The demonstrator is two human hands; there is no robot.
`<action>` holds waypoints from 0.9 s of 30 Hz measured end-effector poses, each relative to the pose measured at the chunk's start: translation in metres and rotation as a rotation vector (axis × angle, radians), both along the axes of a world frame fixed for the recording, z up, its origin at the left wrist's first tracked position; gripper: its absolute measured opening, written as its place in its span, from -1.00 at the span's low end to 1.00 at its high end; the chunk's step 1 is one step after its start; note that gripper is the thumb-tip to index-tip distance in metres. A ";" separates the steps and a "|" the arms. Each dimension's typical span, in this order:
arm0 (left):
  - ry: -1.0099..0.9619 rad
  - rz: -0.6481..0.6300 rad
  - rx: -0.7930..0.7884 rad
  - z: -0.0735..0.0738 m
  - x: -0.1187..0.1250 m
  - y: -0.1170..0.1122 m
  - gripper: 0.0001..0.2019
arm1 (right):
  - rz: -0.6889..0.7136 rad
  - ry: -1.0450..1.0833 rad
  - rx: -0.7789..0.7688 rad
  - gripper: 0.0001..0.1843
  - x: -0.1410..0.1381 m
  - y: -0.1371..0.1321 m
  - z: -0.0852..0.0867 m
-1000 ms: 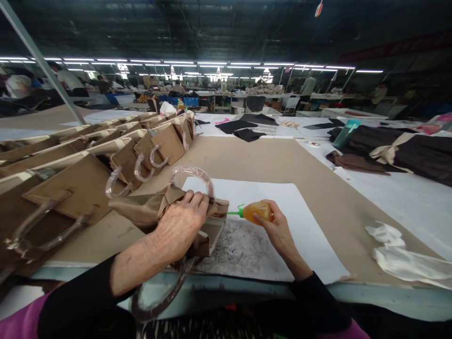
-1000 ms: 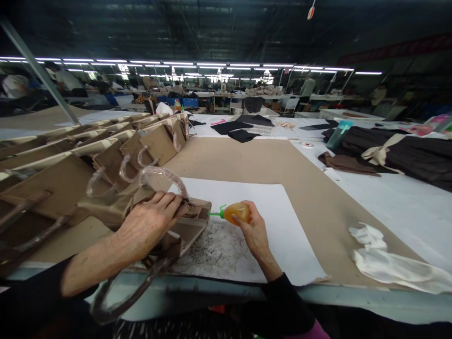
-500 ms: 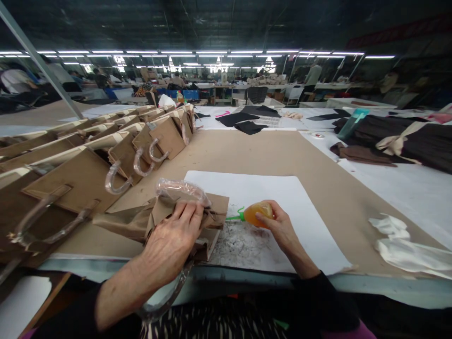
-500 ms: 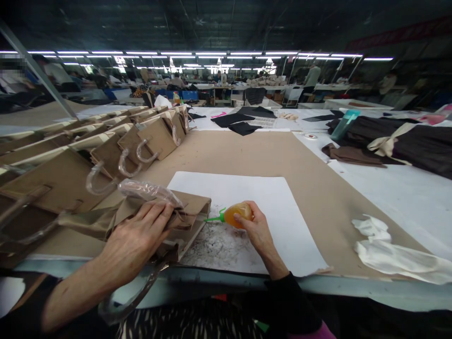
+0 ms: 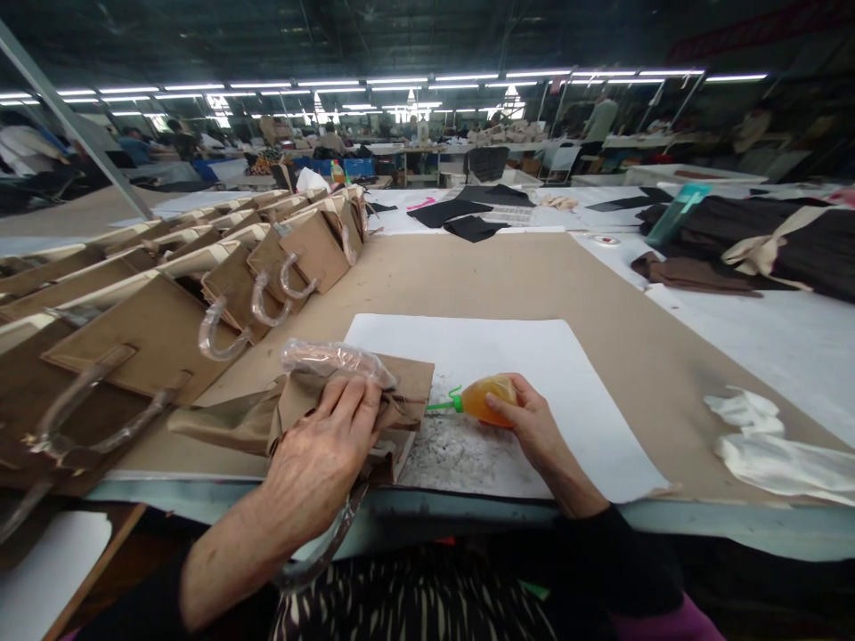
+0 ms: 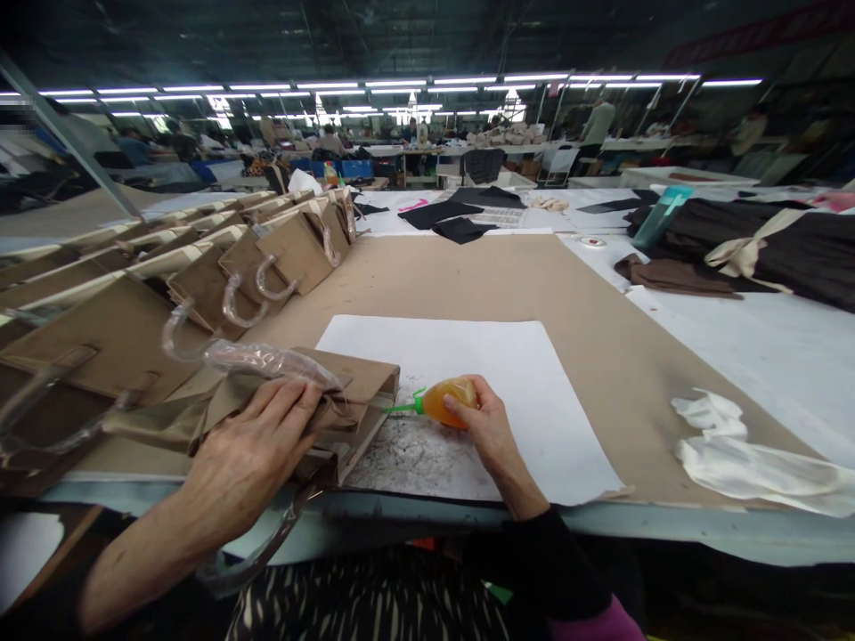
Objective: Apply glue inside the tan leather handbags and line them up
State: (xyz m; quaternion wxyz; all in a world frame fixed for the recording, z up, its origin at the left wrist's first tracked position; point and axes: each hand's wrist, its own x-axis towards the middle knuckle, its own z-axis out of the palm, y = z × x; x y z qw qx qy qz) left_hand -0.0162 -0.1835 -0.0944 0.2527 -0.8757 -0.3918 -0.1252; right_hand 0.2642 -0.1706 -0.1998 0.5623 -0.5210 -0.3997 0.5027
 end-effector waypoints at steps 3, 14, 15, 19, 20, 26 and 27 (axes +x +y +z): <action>0.001 0.004 -0.014 0.001 0.002 0.000 -0.67 | 0.031 0.017 -0.010 -0.56 -0.002 -0.002 0.004; 0.013 0.013 -0.017 0.002 0.003 0.001 -0.68 | 0.148 0.053 -0.044 -0.63 -0.006 -0.020 0.016; 0.016 0.019 -0.019 0.004 0.004 0.001 -0.68 | 0.154 0.051 -0.044 -0.64 -0.007 -0.022 0.017; 0.017 0.027 -0.013 0.007 0.005 -0.001 -0.71 | 0.155 0.039 -0.049 -0.64 -0.012 -0.031 0.021; 0.016 0.028 -0.009 0.008 0.005 -0.001 -0.71 | 0.158 0.043 -0.054 -0.64 -0.014 -0.033 0.021; 0.026 0.039 -0.014 0.004 0.004 -0.003 -0.68 | 0.196 0.060 -0.056 -0.65 -0.023 -0.046 0.024; 0.029 0.039 -0.014 0.004 0.004 -0.003 -0.68 | 0.197 0.058 -0.053 -0.64 -0.023 -0.048 0.024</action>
